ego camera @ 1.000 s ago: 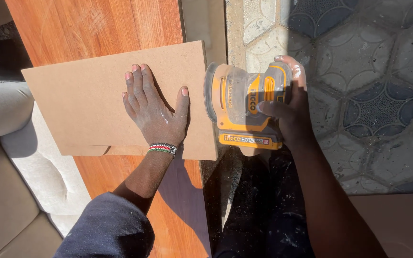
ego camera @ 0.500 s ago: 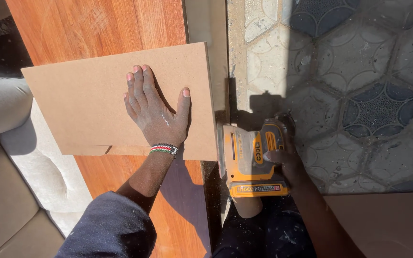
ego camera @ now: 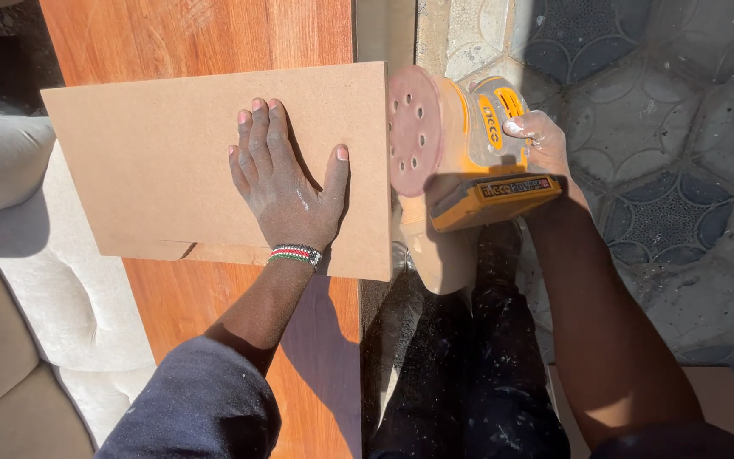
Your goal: The person uses a yellow and black cordless orbital sander to smooth the surface of a rectangular piece of light brown wood. They hold the wood steady with their left hand while moving the sander across the surface with their right hand, working on the edges and flat areas.
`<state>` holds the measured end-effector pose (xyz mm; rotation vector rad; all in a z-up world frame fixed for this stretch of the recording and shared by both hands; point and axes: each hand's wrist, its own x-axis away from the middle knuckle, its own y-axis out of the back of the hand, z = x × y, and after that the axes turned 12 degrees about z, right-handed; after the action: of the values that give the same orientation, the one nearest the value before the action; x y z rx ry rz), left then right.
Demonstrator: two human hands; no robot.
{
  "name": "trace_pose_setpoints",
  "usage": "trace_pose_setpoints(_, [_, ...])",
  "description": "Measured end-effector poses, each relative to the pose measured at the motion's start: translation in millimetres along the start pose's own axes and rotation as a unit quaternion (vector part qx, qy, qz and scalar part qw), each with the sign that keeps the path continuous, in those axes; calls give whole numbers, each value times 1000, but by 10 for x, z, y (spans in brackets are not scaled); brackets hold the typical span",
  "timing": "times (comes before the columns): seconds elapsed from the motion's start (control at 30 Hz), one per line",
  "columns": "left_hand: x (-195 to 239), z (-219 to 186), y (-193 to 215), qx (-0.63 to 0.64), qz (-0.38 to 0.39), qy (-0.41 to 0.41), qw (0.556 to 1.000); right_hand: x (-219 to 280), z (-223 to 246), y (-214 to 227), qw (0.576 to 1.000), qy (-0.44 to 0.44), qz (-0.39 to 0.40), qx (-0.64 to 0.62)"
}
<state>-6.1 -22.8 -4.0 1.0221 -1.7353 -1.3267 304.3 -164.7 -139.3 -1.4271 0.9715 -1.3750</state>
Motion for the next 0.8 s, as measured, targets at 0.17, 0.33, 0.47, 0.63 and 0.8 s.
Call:
trace_pose_setpoints(0.17, [-9, -28, 7, 10, 7, 9, 1000, 181, -117, -249, 997, -23, -42, 57])
trace_pose_setpoints(0.33, [9, -27, -5, 30, 11, 12, 999, 1118, -769, 121, 986, -95, -136, -4])
trace_pose_setpoints(0.47, [15, -19, -28, 2, -1, -2, 1000, 1638, -1168, 130, 968, -176, -174, -33])
trace_pose_setpoints(0.63, [24, -13, -27, -22, 15, -1, 1000, 1205, -974, 55, 961, -159, -227, 15])
trace_pose_setpoints(0.8, [38, -11, -42, -30, 2, -11, 999, 358, -311, -377, 962, 23, -180, 202])
